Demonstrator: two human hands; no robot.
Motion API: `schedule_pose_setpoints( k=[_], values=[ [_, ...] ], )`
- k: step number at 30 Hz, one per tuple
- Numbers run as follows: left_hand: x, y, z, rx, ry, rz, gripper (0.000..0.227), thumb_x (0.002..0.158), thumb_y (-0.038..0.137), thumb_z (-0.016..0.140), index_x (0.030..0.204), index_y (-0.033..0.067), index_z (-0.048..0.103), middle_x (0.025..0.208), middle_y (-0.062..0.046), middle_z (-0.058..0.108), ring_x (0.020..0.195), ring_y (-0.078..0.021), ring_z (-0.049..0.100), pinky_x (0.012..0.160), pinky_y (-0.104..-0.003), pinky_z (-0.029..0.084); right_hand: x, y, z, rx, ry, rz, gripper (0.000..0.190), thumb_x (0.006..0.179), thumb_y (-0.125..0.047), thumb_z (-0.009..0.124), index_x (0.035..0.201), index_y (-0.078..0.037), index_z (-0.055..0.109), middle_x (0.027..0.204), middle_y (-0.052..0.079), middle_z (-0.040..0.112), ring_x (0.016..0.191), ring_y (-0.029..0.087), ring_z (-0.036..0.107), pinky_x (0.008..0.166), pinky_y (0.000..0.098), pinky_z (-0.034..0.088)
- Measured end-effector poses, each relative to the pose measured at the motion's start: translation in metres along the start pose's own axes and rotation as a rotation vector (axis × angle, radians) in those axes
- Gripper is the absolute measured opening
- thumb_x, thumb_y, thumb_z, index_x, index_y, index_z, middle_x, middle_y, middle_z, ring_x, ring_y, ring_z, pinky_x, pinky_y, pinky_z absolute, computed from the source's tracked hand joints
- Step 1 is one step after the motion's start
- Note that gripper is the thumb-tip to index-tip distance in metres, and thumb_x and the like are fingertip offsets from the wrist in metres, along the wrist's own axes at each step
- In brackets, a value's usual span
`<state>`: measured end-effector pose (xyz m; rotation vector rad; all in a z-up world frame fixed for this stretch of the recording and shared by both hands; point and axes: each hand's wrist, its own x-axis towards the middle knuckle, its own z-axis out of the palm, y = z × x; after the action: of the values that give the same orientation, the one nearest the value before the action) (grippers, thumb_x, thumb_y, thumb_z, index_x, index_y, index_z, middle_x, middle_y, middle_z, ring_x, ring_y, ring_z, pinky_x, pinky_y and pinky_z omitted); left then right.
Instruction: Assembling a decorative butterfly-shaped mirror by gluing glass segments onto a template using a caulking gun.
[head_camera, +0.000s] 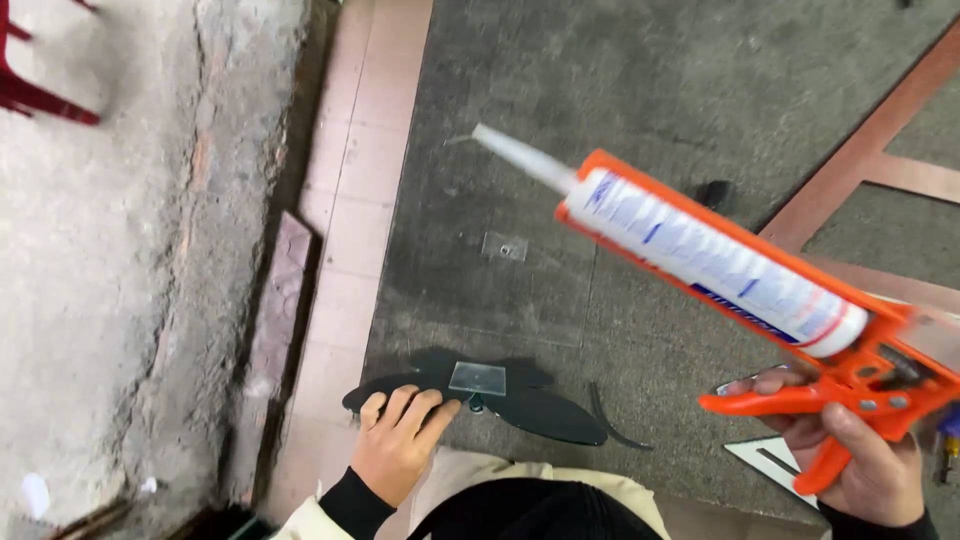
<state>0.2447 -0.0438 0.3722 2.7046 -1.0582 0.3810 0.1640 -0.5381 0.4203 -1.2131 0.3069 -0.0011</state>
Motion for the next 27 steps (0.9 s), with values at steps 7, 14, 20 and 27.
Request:
schedule_pose_setpoints(
  k=[7, 14, 20, 27],
  values=[
    [-0.004, 0.005, -0.031, -0.155, -0.16, 0.025, 0.022, 0.097, -0.006, 0.066, 0.103, 0.0123, 0.076, 0.101, -0.006, 0.07, 0.086, -0.0247, 0.063, 0.076, -0.038, 0.05, -0.003, 0.032, 0.004, 0.021, 0.133, 0.001, 0.024, 0.114, -0.012, 0.055, 0.131, 0.004, 0.061, 0.123, 0.017, 0.067, 0.125, 0.04, 0.069, 0.123, 0.0724, 0.054],
    [-0.001, -0.024, -0.024, -0.09, -0.081, -0.029, 0.006, 0.095, 0.015, 0.074, 0.098, 0.0182, 0.077, 0.101, 0.0, 0.073, 0.09, -0.0242, 0.063, 0.097, -0.045, 0.047, 0.077, 0.113, -0.086, -1.309, -0.014, -0.42, 0.042, 0.087, -0.007, 0.071, 0.128, -0.003, 0.07, 0.128, 0.016, 0.071, 0.119, 0.036, 0.066, 0.109, 0.0467, 0.049],
    [-0.003, -0.011, -0.014, -0.129, 0.049, -0.374, 0.022, 0.103, 0.045, 0.065, 0.098, 0.0293, 0.08, 0.118, 0.01, 0.074, 0.128, -0.0239, 0.06, 0.117, -0.052, 0.028, 0.108, 0.188, -0.096, -1.821, -0.144, -0.297, 0.041, 0.087, -0.03, 0.08, 0.121, -0.014, 0.064, 0.125, 0.008, 0.069, 0.124, 0.034, 0.063, 0.113, 0.0502, 0.048],
    [-0.02, 0.038, 0.001, -0.399, 0.185, -0.979, 0.059, 0.112, 0.045, 0.046, 0.161, 0.0131, 0.049, 0.182, -0.024, 0.017, 0.167, -0.0379, 0.019, 0.13, -0.061, 0.012, 0.108, 0.216, -0.137, -1.979, -0.364, -0.203, 0.087, 0.066, -0.012, 0.073, 0.151, -0.015, 0.053, 0.164, 0.019, 0.047, 0.157, 0.048, 0.042, 0.134, 0.0678, 0.032]
  ],
)
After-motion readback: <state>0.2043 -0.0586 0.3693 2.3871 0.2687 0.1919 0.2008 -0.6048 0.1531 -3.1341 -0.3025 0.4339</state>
